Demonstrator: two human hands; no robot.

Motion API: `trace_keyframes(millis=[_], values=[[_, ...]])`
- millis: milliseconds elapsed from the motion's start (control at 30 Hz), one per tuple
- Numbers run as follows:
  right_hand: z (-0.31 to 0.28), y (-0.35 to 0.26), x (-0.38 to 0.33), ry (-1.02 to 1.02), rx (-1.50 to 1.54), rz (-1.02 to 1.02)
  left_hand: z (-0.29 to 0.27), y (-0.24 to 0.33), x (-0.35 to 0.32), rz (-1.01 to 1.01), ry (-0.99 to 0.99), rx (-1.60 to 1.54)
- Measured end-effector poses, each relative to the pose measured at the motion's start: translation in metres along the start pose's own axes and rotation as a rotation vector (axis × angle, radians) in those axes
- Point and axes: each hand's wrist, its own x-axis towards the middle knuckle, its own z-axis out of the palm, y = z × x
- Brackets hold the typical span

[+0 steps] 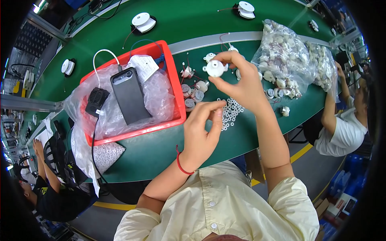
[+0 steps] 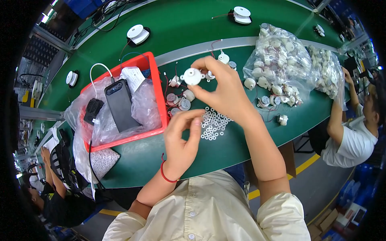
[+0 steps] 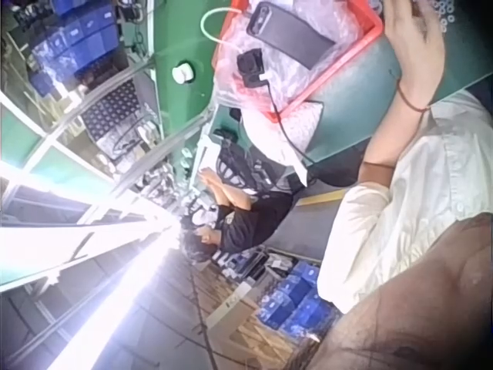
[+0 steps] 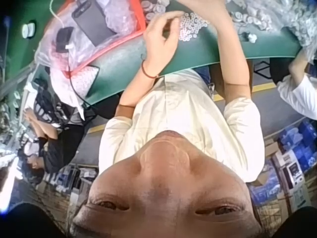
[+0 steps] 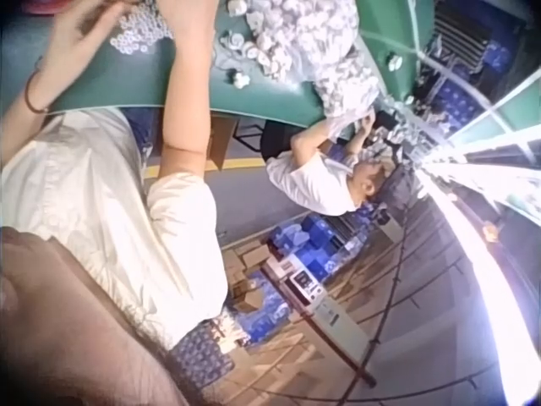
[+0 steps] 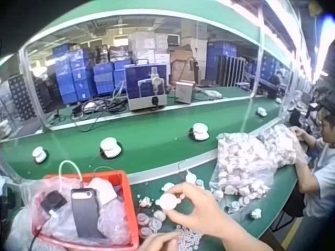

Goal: The person assembles small white plastic components by hand, placing white plastic washers onto a central stem of a plastic housing.

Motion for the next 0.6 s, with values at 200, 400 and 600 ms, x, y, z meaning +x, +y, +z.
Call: trace_keyframes(millis=[200,400,600], values=[[-0.016,-0.019,-0.032,-0.047,0.104,-0.067,0.001,0.021,0.005,0.072,0.283,-0.277],[-0.024,-0.028,-0.042,-0.153,0.261,-0.109,-0.005,0.036,-0.001,-0.061,0.160,-0.447],[-0.024,-0.022,-0.045,-0.178,0.329,-0.111,-0.005,0.041,-0.002,-0.035,0.168,-0.449]])
